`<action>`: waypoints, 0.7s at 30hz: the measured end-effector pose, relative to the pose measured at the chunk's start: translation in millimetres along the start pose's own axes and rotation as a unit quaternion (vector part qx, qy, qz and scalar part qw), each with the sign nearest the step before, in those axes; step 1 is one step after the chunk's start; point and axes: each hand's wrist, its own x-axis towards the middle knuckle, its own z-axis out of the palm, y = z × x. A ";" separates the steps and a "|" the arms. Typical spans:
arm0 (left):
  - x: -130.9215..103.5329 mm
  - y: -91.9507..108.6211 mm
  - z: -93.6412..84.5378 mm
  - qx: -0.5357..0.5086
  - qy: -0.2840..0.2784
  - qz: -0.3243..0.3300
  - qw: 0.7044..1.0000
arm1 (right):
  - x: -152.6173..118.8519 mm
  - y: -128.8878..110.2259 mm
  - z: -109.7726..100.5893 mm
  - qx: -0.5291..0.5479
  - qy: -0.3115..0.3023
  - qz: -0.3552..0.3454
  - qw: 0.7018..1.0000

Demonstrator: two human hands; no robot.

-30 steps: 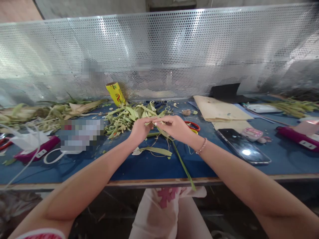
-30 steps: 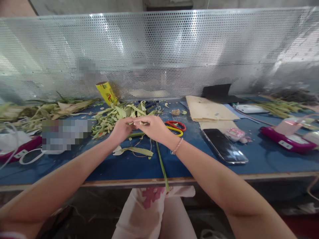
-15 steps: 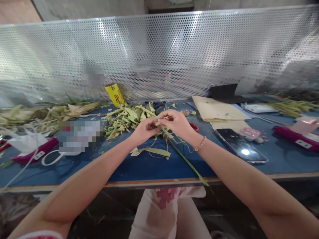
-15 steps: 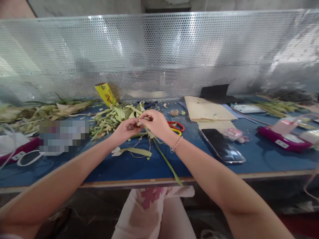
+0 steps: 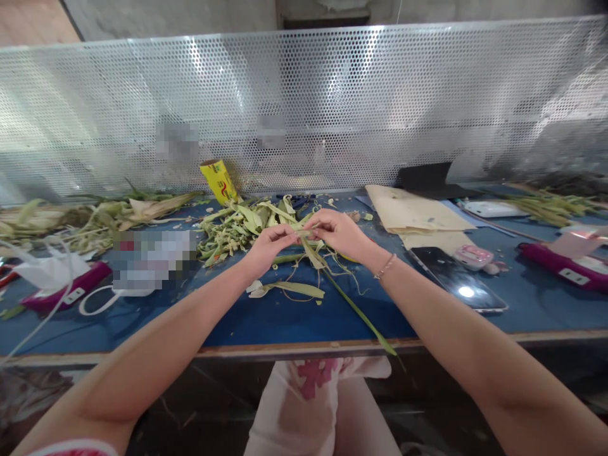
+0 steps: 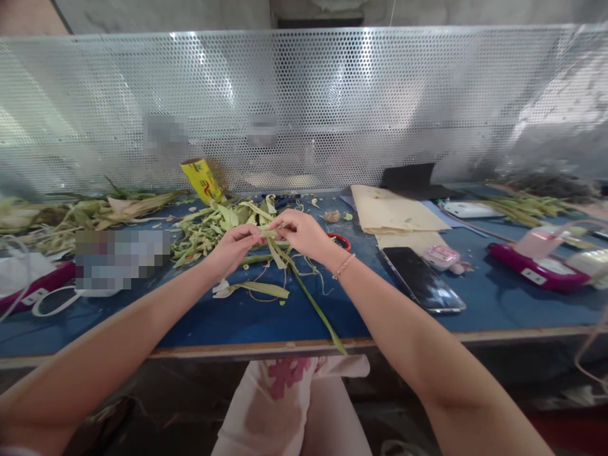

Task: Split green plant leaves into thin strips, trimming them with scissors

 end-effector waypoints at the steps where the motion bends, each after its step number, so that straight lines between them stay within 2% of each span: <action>1: -0.1 -0.2 -0.4 -0.024 0.002 -0.001 1.000 | -0.3 1.1 -0.9 -0.028 -0.002 -0.038 0.999; 5: -0.7 -1.0 -1.9 -0.082 0.008 -0.013 0.997 | -1.4 1.4 -4.8 -0.129 -0.013 -0.166 0.978; 9: -1.6 1.3 -1.3 -0.155 0.013 -0.032 0.987 | -3.3 -2.0 -9.2 -0.195 -0.061 -0.242 0.949; 12: -2.2 5.4 0.0 -0.198 0.023 -0.049 0.979 | -5.6 -4.4 -9.8 -0.232 -0.081 -0.251 0.936; 15: -2.6 8.4 1.0 -0.207 0.039 -0.048 0.976 | -7.0 -3.9 -6.3 -0.248 -0.071 -0.263 0.930; 18: -3.3 8.3 2.5 -0.195 0.045 -0.042 0.979 | -6.9 -1.5 -0.4 -0.233 -0.041 -0.280 0.931; 21: -4.4 5.8 4.5 -0.178 0.033 -0.029 0.983 | -6.4 -1.6 5.3 -0.208 0.007 -0.253 0.945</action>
